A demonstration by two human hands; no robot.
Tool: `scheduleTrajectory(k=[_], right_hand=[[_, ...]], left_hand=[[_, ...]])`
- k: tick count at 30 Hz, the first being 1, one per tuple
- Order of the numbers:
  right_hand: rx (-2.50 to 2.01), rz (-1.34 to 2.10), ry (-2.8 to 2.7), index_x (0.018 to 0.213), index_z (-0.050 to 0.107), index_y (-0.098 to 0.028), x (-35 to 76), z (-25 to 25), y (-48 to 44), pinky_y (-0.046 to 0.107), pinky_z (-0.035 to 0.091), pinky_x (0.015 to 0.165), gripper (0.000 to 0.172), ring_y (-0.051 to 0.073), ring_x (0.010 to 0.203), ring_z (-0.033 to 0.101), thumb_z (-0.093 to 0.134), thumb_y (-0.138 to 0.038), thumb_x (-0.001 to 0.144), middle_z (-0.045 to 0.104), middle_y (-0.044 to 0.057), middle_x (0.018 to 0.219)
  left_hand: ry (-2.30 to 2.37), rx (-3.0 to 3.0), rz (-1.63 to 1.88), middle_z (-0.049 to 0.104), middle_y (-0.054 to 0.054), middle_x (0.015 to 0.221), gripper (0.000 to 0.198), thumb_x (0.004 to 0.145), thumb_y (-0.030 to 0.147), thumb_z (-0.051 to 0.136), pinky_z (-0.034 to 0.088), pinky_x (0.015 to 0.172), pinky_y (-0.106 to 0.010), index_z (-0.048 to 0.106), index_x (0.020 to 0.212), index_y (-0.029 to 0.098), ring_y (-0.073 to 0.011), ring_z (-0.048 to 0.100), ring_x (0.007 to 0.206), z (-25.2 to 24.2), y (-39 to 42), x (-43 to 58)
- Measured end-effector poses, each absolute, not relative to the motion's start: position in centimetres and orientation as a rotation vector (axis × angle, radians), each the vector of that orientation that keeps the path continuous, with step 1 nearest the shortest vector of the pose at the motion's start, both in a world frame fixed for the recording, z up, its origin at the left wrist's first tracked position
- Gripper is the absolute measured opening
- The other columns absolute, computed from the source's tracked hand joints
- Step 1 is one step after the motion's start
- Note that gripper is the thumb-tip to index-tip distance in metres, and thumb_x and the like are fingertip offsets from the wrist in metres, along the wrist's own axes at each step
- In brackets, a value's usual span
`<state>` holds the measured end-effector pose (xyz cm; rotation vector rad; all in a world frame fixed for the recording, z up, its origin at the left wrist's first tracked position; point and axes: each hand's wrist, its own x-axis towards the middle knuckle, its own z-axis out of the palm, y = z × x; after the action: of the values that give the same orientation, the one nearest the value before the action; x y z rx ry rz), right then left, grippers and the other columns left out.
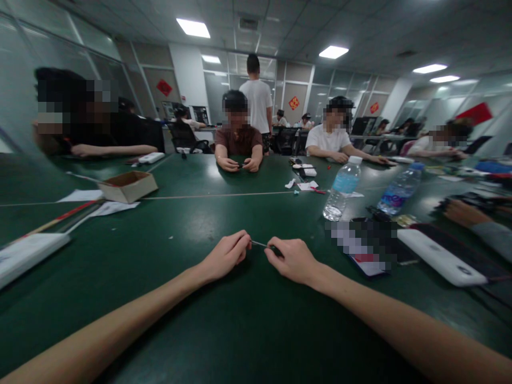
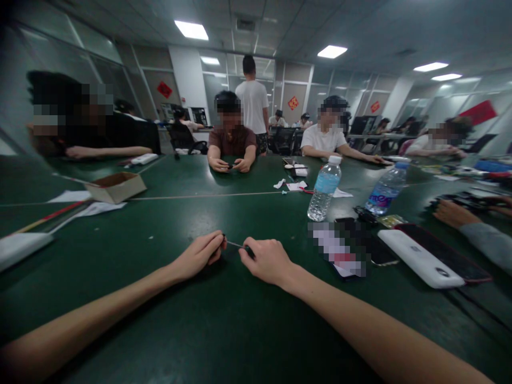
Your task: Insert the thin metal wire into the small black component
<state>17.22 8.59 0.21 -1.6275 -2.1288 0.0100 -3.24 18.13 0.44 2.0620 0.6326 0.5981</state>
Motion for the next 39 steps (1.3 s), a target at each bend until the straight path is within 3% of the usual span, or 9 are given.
scheduleTrajectory(k=[39], right_hand=[[-1.627, 0.014, -2.136, 0.098, 0.061, -0.017, 17.34, 0.29, 8.51, 0.024, 0.038, 0.061, 0.027, 0.011, 0.061, 0.056, 0.043, -0.038, 0.098, 0.062, 0.002, 0.072]], left_hand=[[0.65, 2.077, 0.596, 0.049, 0.005, 0.054, 0.039, 0.099, 0.045, 0.029, 0.038, 0.058, -0.024, 0.054, 0.085, 0.017, -0.0116, 0.045, 0.051, 0.54, 18.06, -3.17]])
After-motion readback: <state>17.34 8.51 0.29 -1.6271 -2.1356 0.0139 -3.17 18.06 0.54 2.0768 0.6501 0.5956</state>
